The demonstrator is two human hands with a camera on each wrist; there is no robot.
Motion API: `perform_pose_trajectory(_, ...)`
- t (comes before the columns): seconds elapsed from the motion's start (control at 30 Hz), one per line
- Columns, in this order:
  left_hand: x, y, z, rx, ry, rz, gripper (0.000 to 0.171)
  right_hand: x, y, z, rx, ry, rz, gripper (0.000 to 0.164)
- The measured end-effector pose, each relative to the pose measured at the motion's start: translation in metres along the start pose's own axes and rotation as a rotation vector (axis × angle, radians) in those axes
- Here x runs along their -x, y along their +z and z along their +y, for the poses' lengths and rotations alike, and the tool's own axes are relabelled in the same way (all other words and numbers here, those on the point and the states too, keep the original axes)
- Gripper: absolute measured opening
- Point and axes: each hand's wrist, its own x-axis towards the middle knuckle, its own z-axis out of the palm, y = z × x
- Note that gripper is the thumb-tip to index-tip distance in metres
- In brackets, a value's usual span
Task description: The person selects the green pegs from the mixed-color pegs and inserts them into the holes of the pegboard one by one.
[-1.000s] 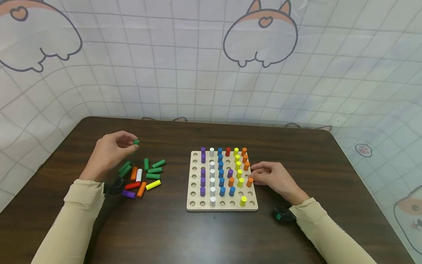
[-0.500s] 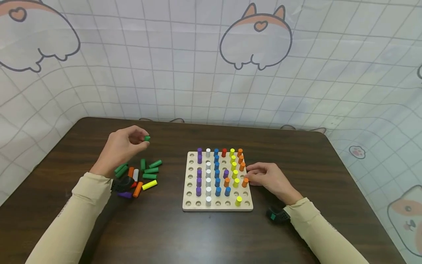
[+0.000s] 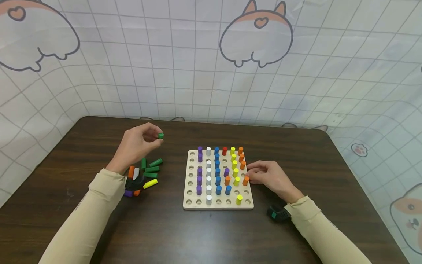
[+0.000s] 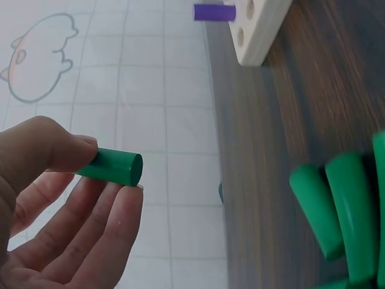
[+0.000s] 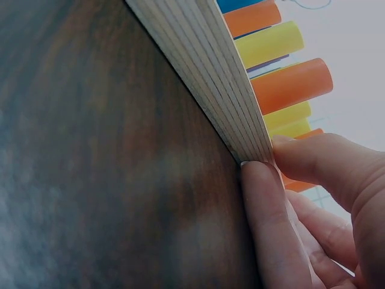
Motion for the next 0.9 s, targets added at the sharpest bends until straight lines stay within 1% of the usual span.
perform_pose_trajectory(0.3, -0.008, 0.016, 0.008, 0.115, -0.007, 0.007, 0.024, -0.001, -0.001, 0.000, -0.009, 0.000, 0.003, 0.042)
perform_pose_trajectory(0.43, -0.011, 0.024, 0.009, 0.154, 0.006, 0.034, 0.027, -0.001, 0.000, 0.000, -0.009, 0.002, 0.007, 0.041)
perform_pose_trajectory(0.67, -0.014, 0.041, 0.010, 0.241, 0.101, 0.099, 0.028, -0.002, 0.001, 0.000, -0.003, 0.001, 0.010, 0.039)
perform_pose_trajectory(0.8, -0.018, 0.049, 0.011, 0.284, 0.135, 0.104, 0.028, -0.002, 0.001, 0.000, -0.002, 0.003, 0.011, 0.039)
perform_pose_trajectory(0.9, -0.020, 0.054, 0.013, 0.295, 0.140, 0.097, 0.028, -0.001, 0.001, 0.001, 0.000, 0.006, 0.011, 0.040)
